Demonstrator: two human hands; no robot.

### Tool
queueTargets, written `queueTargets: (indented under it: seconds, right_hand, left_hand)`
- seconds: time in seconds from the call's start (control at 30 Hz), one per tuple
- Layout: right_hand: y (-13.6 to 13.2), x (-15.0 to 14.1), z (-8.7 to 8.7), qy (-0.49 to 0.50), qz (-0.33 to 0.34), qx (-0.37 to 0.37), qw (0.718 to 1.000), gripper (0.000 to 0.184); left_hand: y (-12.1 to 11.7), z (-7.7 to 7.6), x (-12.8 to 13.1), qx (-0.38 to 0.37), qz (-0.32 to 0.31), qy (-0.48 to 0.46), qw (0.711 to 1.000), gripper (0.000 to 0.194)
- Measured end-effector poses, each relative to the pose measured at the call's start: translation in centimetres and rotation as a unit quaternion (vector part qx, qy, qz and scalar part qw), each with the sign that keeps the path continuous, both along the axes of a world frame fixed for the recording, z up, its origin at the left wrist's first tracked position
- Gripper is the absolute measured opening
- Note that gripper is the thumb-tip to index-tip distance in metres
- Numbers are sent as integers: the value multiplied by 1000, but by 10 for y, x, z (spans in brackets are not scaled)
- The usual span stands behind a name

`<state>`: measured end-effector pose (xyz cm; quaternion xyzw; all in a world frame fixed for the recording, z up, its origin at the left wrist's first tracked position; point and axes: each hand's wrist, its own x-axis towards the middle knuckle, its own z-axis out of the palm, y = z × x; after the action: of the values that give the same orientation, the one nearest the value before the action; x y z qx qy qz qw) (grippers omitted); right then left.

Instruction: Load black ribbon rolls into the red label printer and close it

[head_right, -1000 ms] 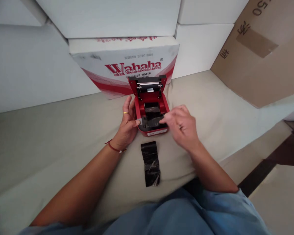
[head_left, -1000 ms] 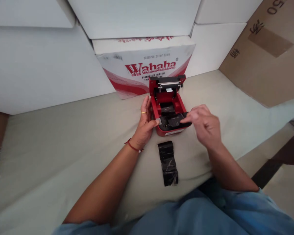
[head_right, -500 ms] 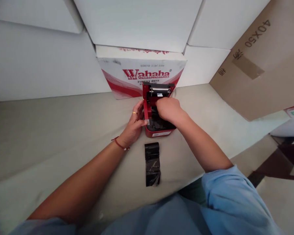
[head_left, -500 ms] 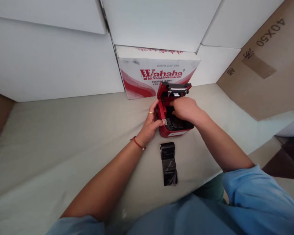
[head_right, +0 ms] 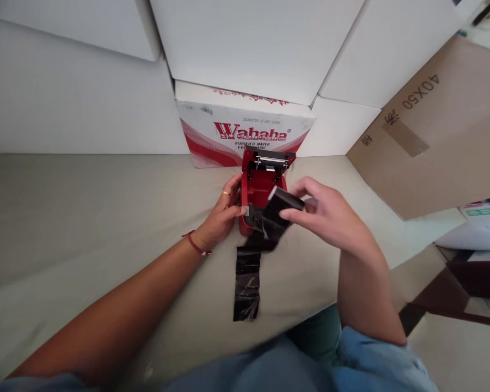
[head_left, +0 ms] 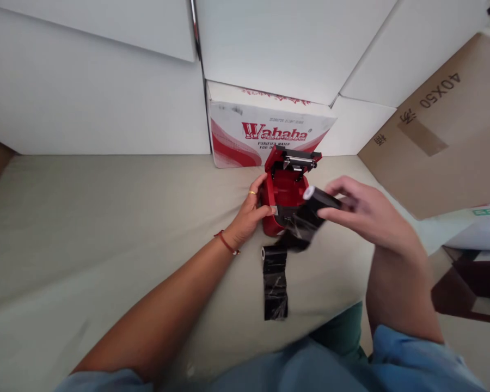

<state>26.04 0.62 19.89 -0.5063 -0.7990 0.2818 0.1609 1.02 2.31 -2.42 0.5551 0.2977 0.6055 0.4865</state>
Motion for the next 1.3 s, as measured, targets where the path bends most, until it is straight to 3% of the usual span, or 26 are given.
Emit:
queueTargets:
  seconds: [0.07, 0.13, 0.27, 0.37, 0.47, 0.57, 0.63, 0.73, 0.87, 0.97, 1.07, 1.13, 1.2, 1.3]
  right_hand:
    - [-19, 30, 11, 71, -5, -40, 997, 48]
    - [-31, 51, 8, 88, -3, -92, 992, 49]
    - [-37, 60, -38, 21, 18, -186, 982, 42]
    - [-40, 49, -82, 25, 17, -200, 979, 37]
    - [-50, 37, -109, 22, -19, -114, 993, 34]
    - [-66, 23, -117, 37, -44, 36, 998, 21]
    - [-75, 10, -118, 63, -14, 101, 993, 15]
    - [-80, -11, -124, 56, 61, 126, 989, 19]
    - [-74, -31, -134, -43, 105, 88, 990, 29]
    - [-69, -41, -132, -113, 121, 40, 985, 36]
    - [-70, -48, -117, -183, 137, -7, 973, 40]
    - [-72, -46, -99, -193, 163, -29, 967, 33]
    - [-72, -37, -73, -139, 200, -34, 969, 29]
    - [-59, -15, -29, -43, 193, 25, 980, 30]
  left_hand:
    - [0, 0, 0, -6, -5, -10, 1000, 96]
    - [0, -1, -1, -7, -11, -17, 1000, 97]
    - [3, -4, -1, 4, -5, -23, 1000, 94]
    - [4, -4, 0, 1, 6, -45, 999, 88]
    - [3, 0, 3, -14, 4, -78, 997, 84]
    - [1, 5, 6, -31, -8, -108, 994, 79]
    - [1, 8, 6, -33, -11, -115, 993, 77]
    - [1, 8, 6, -36, -8, -117, 992, 76]
    - [3, 6, 6, -33, 0, -111, 993, 74]
    - [3, 5, 6, -26, 5, -98, 995, 74]
    - [2, 7, 6, -31, 8, -97, 995, 73]
    - [1, 9, 6, -36, 9, -98, 995, 73]
    - [0, 10, 6, -40, 8, -99, 994, 73]
    - [-1, 11, 7, -49, 8, -106, 993, 73]
